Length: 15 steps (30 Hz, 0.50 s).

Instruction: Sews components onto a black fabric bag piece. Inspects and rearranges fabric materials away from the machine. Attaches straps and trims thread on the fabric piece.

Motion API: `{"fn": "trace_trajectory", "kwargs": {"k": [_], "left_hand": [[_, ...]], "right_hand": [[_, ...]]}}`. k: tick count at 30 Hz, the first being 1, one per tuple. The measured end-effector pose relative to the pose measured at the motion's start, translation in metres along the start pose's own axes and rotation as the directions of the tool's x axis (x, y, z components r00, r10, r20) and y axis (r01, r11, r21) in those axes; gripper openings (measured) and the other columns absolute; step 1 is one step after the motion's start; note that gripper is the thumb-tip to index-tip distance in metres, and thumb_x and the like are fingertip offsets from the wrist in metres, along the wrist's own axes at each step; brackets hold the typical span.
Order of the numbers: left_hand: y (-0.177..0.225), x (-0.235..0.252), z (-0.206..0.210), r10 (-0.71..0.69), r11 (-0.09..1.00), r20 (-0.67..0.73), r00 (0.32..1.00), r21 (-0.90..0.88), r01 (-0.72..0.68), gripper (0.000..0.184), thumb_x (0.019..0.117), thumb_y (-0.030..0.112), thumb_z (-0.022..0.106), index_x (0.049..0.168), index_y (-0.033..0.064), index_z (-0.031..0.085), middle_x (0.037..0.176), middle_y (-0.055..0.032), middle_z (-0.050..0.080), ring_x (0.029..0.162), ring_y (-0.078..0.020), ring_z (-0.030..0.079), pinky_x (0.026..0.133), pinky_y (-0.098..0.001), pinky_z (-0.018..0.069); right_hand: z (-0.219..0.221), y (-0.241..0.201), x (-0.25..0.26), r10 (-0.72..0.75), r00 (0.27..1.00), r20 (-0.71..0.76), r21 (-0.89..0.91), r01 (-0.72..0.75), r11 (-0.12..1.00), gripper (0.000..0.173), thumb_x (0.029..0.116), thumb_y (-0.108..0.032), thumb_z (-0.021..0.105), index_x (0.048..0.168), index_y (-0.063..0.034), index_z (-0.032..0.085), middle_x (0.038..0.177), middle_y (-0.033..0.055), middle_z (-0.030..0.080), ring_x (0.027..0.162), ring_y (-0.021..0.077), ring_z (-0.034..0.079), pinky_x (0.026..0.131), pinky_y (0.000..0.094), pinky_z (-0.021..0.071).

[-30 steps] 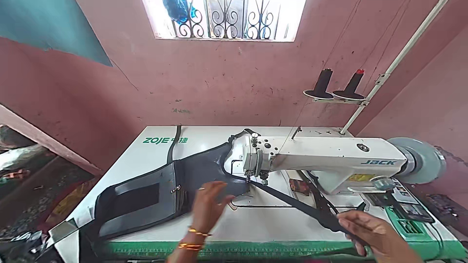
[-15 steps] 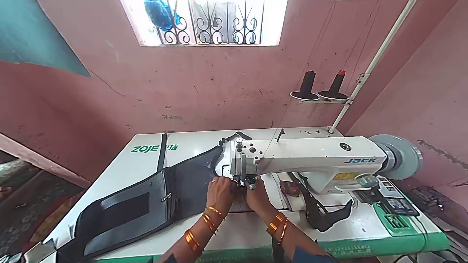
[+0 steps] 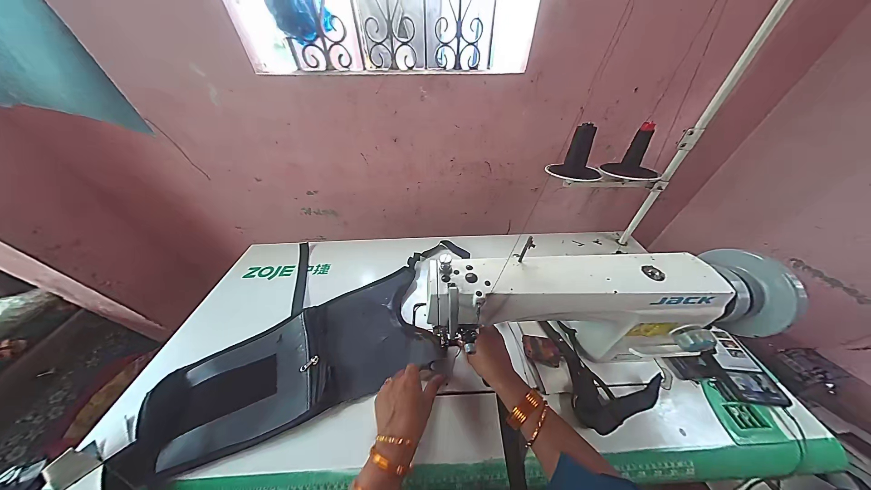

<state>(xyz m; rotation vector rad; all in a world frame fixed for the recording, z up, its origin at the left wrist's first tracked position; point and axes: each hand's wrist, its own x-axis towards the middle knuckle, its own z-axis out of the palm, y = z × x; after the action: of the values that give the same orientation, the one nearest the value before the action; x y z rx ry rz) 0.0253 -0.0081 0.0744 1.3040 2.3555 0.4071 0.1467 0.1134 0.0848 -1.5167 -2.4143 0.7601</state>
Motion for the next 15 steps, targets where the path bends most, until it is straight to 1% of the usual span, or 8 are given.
{"fn": "trace_trajectory", "kwargs": {"k": [2,3,5,7,9,11,13,15], "left_hand": [[-0.008,-0.012,0.016,0.098,0.995,-0.123,0.988,0.009,-0.098,0.055,0.0975,0.050,0.063,0.098,-0.0039,0.073,0.098,-0.0227,0.072,0.100,-0.0421,0.070,0.087,-0.0572,0.0546],[-0.006,-0.015,0.027,0.148,0.989,-0.215,0.965,0.009,-0.150,0.050,0.0961,0.045,0.067,0.099,-0.0044,0.074,0.100,-0.0241,0.071,0.103,-0.0443,0.068,0.087,-0.0569,0.0549],[0.003,-0.011,0.036,0.154,0.988,-0.293,0.944,0.038,-0.150,0.054,0.0947,0.042,0.069,0.116,-0.0075,0.070,0.119,-0.0295,0.066,0.120,-0.0479,0.061,0.099,-0.0574,0.0502],[0.009,-0.006,0.038,0.100,0.995,-0.283,0.954,0.035,-0.094,0.065,0.0960,0.045,0.066,0.129,-0.0113,0.062,0.136,-0.0334,0.057,0.135,-0.0491,0.050,0.111,-0.0590,0.0402],[0.007,-0.001,0.036,0.048,0.998,-0.274,0.960,-0.019,-0.055,0.071,0.0962,0.050,0.064,0.129,-0.0135,0.060,0.135,-0.0365,0.056,0.135,-0.0526,0.048,0.113,-0.0631,0.0360],[0.008,0.005,0.028,-0.021,0.998,-0.179,0.984,-0.062,0.010,0.073,0.0975,0.055,0.060,0.130,-0.0103,0.061,0.136,-0.0346,0.057,0.137,-0.0508,0.047,0.118,-0.0635,0.0287],[0.013,0.010,0.021,-0.064,0.991,-0.100,0.993,-0.120,0.052,0.071,0.0968,0.057,0.061,0.128,-0.0069,0.064,0.133,-0.0345,0.059,0.135,-0.0507,0.048,0.118,-0.0640,0.0269],[0.017,0.013,0.023,-0.070,0.977,-0.094,0.993,-0.208,0.049,0.065,0.0977,0.052,0.062,0.126,-0.0058,0.065,0.129,-0.0345,0.059,0.132,-0.0507,0.050,0.117,-0.0652,0.0281]], "right_hand": [[0.000,-0.001,0.000,0.001,1.000,-0.001,0.008,-0.001,1.000,0.029,0.0978,-0.012,0.062,0.119,0.0067,0.069,0.124,0.0253,0.065,0.125,0.0362,0.058,0.110,0.0443,0.0422],[0.000,-0.002,-0.001,0.010,1.000,0.009,0.007,-0.010,1.000,0.030,0.0983,-0.013,0.062,0.119,0.0071,0.069,0.125,0.0256,0.065,0.126,0.0364,0.058,0.110,0.0447,0.0418],[0.000,-0.003,0.000,0.014,1.000,-0.003,0.014,-0.014,1.000,0.029,0.0983,-0.013,0.062,0.118,0.0068,0.069,0.124,0.0251,0.066,0.125,0.0359,0.059,0.110,0.0447,0.0427],[0.001,0.003,0.000,-0.020,0.999,-0.037,0.048,0.021,0.999,0.025,0.0967,-0.011,0.063,0.113,0.0067,0.070,0.120,0.0248,0.066,0.121,0.0356,0.061,0.108,0.0446,0.0442],[0.003,0.011,-0.002,-0.063,0.995,-0.075,0.095,0.070,0.993,0.019,0.0943,-0.006,0.064,0.105,0.0081,0.072,0.113,0.0259,0.067,0.115,0.0370,0.062,0.104,0.0458,0.0463],[0.003,0.012,-0.003,-0.075,0.995,-0.069,0.103,0.082,0.991,0.017,0.0948,-0.004,0.063,0.102,0.0091,0.071,0.110,0.0267,0.067,0.114,0.0380,0.062,0.103,0.0464,0.0466],[0.002,0.012,-0.002,-0.082,0.995,-0.052,0.077,0.086,0.993,0.018,0.0960,-0.005,0.062,0.102,0.0088,0.071,0.111,0.0265,0.067,0.115,0.0379,0.062,0.103,0.0462,0.0467],[0.002,0.013,0.000,-0.092,0.995,-0.042,0.070,0.095,0.993,0.019,0.0968,-0.006,0.060,0.102,0.0090,0.071,0.111,0.0264,0.066,0.115,0.0376,0.062,0.103,0.0458,0.0465]]}}
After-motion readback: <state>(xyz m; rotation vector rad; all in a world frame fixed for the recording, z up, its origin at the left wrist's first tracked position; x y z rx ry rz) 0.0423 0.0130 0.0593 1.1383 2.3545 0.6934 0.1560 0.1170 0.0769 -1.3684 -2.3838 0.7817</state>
